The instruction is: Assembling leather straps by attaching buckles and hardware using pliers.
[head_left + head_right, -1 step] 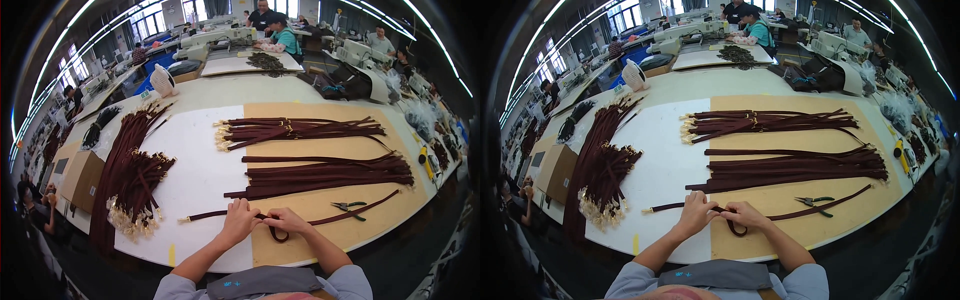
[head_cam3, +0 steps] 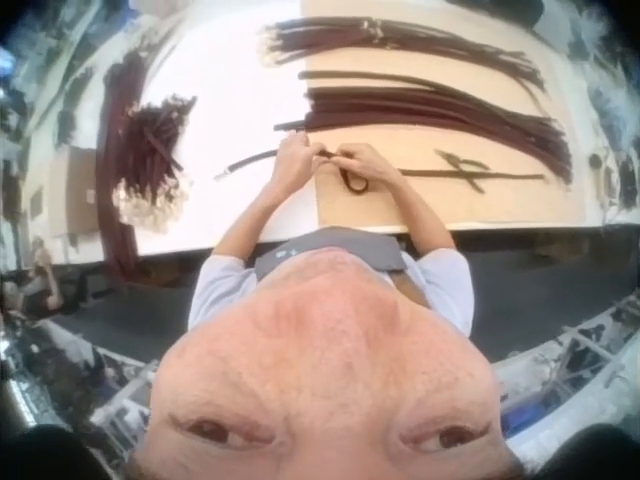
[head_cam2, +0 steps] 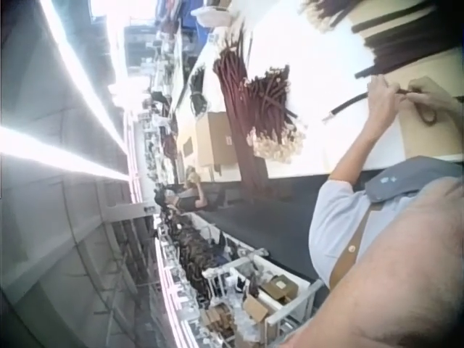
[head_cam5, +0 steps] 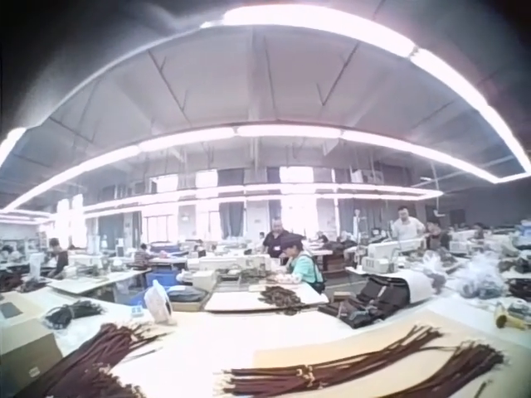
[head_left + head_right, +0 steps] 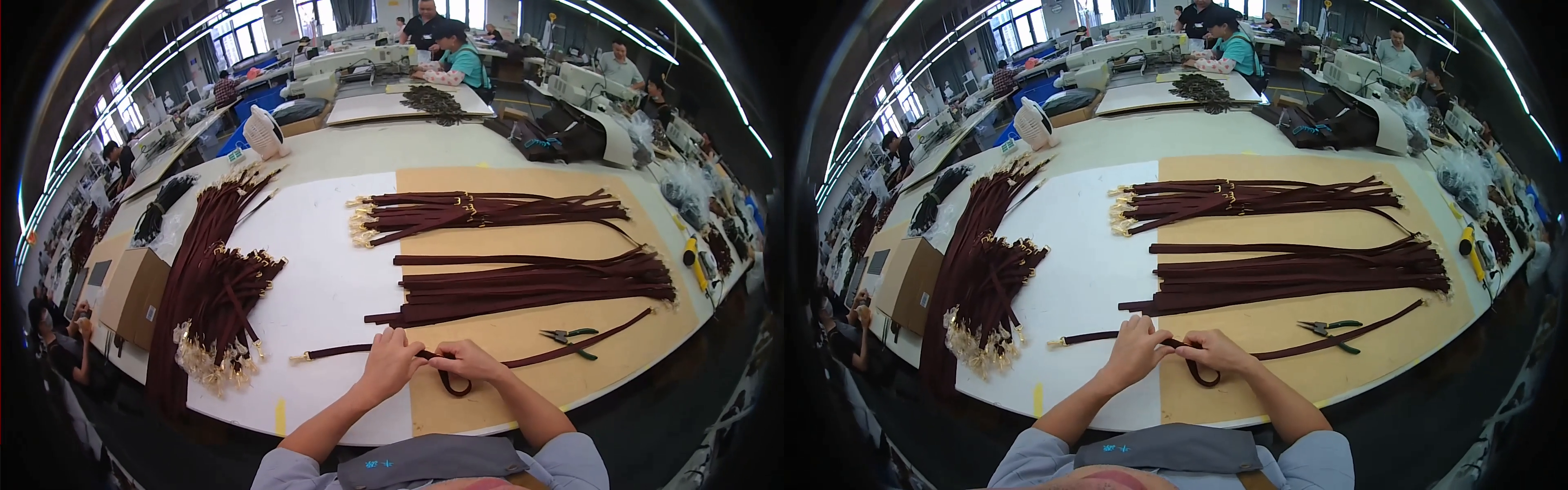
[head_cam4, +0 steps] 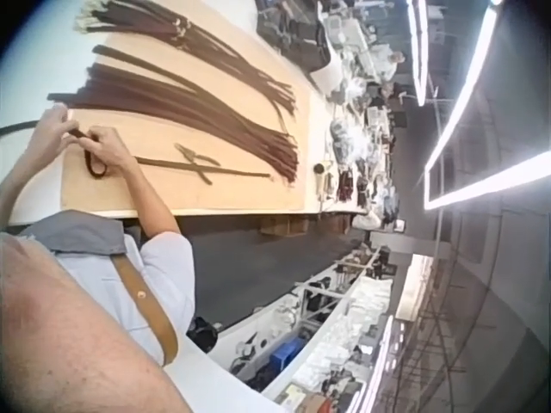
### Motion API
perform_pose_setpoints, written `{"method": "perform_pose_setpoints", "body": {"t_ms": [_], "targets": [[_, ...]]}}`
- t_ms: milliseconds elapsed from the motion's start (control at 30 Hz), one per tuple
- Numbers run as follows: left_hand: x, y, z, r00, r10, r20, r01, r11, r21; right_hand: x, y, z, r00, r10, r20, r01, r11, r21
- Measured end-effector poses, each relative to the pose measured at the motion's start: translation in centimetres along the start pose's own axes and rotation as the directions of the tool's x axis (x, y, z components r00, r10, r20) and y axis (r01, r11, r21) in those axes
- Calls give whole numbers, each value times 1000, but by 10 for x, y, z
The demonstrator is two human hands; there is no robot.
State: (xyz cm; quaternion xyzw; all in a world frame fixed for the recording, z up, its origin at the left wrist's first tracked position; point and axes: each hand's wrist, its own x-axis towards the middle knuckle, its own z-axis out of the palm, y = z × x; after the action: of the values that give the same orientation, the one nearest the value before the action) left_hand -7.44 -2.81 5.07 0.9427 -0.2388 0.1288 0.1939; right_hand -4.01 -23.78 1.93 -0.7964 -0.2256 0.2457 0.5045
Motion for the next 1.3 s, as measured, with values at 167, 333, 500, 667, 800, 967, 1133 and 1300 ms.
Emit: {"method": "perform_pose_setpoints", "body": {"t_ms": [167, 333, 500, 667, 800, 967, 1133, 1300], "targets": [[-5, -4, 13, 920, -41, 391, 203, 901, -384, -9, 4, 9, 998, -37, 54, 38, 999, -16], [-6, 9, 12, 887, -173, 427, 351, 855, -382, -14, 6, 13, 999, -32, 6, 32, 999, 11], [0, -4, 20, 947, -144, 286, 277, 818, -504, -1, 7, 7, 996, -92, -14, 93, 996, 16], [15, -19, 17, 877, -115, 466, 478, 285, -831, 5, 6, 1, 995, -73, 67, 43, 927, 373], [3, -69, -15, 881, -404, 248, 346, 189, -919, -18, 14, -37, 960, 113, -255, -16, 935, 354], [-38, -98, -28, 780, -506, 368, 459, 65, -886, -43, 61, -56, 960, 118, -252, -71, 979, 189], [-9, -81, 18, 930, -274, 244, 300, 184, -936, -55, 56, -63, 947, 95, -308, -62, 991, 116], [28, -43, 36, 867, -121, 484, 402, 744, -534, -57, 58, -77, 926, 93, -366, -92, 996, 18]]}}
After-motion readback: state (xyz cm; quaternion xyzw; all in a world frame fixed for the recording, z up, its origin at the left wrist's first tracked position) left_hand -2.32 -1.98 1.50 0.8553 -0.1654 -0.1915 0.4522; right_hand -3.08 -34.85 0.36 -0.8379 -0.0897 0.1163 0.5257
